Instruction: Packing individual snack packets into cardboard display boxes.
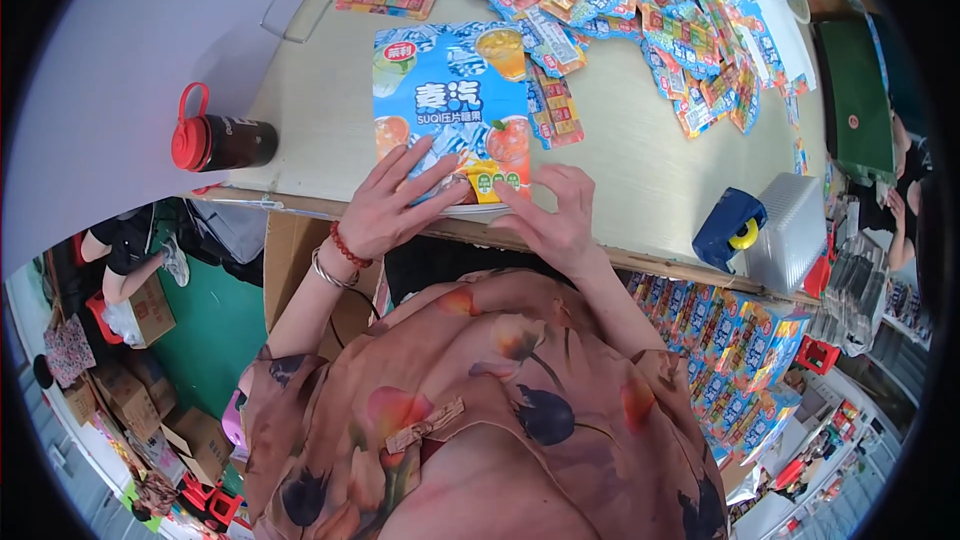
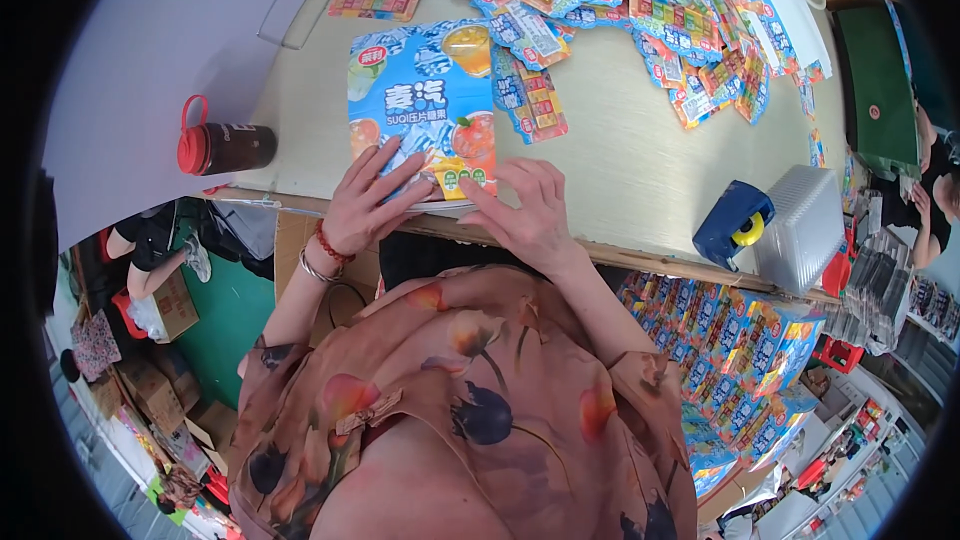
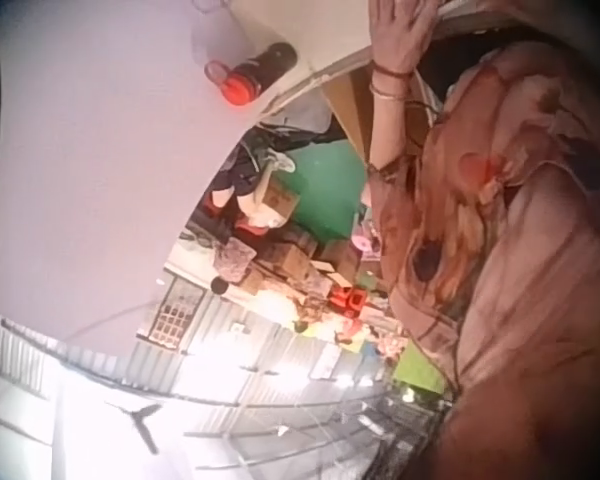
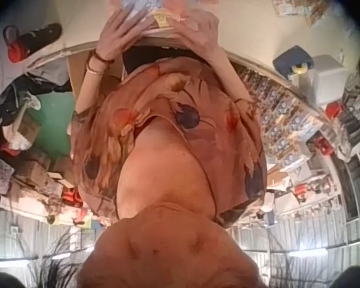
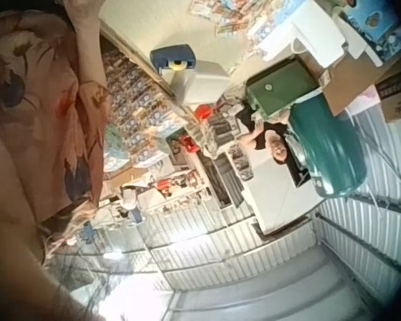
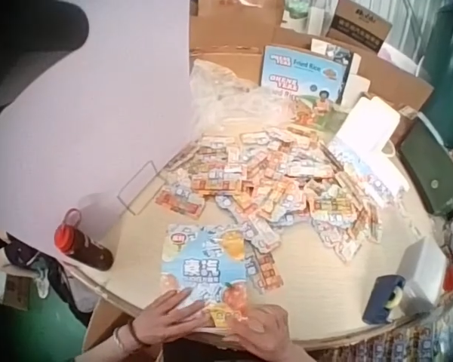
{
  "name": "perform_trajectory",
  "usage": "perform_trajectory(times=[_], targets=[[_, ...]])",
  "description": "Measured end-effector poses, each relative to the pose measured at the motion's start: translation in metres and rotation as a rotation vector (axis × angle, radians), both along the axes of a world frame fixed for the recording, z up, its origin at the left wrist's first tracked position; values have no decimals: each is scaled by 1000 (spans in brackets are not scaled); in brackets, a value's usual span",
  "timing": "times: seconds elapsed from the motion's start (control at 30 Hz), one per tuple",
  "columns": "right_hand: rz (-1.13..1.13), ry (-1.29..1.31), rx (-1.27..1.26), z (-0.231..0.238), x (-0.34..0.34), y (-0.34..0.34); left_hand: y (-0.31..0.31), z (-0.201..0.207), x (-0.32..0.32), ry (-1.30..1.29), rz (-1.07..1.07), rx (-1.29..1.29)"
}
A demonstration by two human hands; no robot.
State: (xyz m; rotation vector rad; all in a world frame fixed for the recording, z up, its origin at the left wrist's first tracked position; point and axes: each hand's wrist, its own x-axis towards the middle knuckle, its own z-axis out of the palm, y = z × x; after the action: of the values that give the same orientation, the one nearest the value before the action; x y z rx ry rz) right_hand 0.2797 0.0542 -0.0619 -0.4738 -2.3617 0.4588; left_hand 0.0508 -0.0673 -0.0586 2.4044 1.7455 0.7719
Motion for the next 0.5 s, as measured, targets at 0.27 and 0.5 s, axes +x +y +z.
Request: perform_trajectory(times=[0.27, 0.5], targets=[[111, 55, 106, -33, -5, 7, 2, -13, 6, 81, 62, 82], [151, 115, 179, -35, -5, 11, 3, -20, 14, 58, 112, 187]])
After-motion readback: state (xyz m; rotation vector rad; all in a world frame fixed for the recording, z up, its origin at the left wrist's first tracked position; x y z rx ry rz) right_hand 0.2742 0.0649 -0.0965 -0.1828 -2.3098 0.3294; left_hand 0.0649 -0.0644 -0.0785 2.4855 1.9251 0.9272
